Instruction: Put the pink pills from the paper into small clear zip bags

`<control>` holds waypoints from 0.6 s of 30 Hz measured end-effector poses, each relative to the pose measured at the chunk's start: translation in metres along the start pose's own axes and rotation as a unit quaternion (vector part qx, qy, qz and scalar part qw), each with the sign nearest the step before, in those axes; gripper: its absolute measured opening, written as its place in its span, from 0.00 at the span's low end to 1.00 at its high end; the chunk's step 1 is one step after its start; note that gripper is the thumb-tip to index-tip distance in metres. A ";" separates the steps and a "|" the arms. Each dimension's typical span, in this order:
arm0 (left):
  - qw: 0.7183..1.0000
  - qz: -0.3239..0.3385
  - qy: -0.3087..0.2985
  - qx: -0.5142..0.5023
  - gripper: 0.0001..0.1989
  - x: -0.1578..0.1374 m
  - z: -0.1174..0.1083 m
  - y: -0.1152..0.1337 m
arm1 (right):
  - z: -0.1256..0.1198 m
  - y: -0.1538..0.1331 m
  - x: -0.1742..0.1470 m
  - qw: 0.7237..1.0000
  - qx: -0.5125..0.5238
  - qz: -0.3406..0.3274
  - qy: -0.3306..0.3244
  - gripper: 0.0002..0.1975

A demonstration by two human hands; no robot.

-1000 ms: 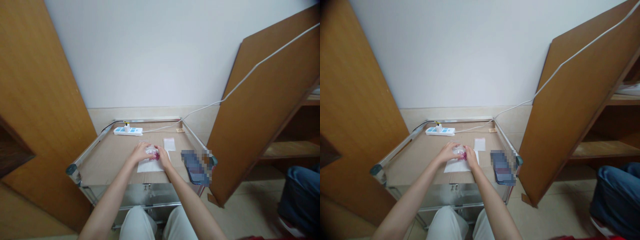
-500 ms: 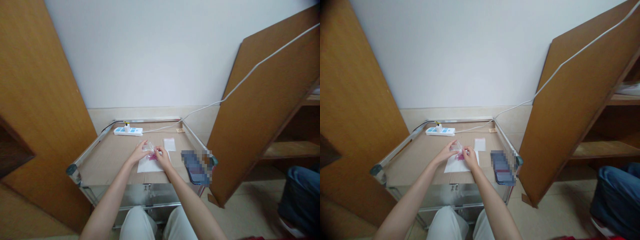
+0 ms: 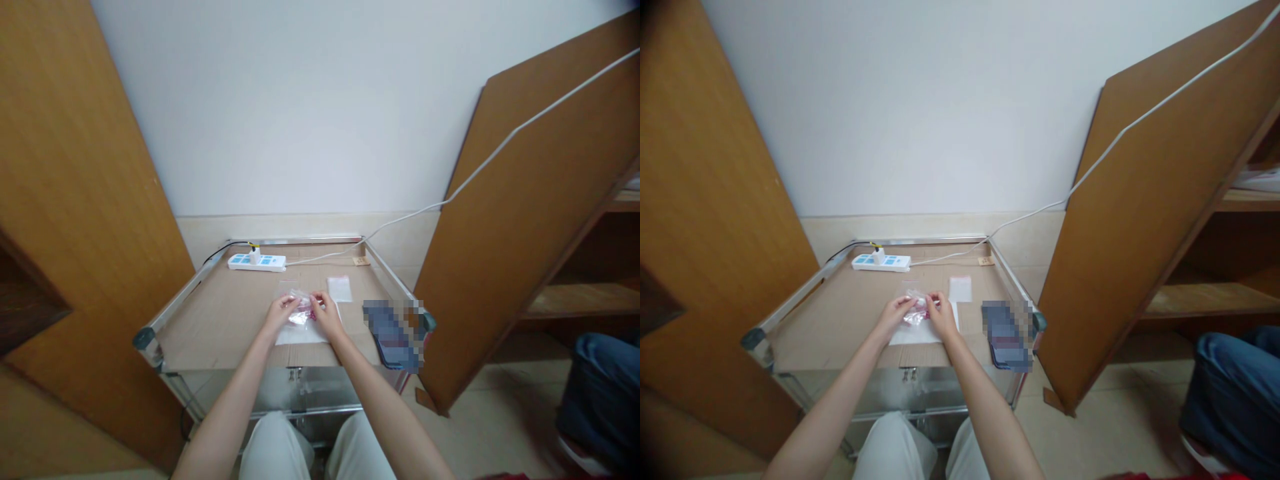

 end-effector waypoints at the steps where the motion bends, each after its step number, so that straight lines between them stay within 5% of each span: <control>1: 1.000 0.001 0.004 -0.017 0.19 -0.001 -0.001 -0.001 | 0.000 0.001 0.000 1.000 0.000 0.002 -0.002 0.11; 18: 0.994 0.004 -0.026 -0.106 0.16 -0.010 -0.004 -0.011 | 0.004 -0.007 -0.002 0.997 -0.048 -0.046 -0.025 0.10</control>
Point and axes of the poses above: each hand's wrist, its own x-axis towards the middle knuckle, its own z-axis out of the palm, y = z × x, the point moved 5 cm from there along x, towards the middle knuckle, and after that the axes turned 8 degrees about -x, right-handed, at the moved point
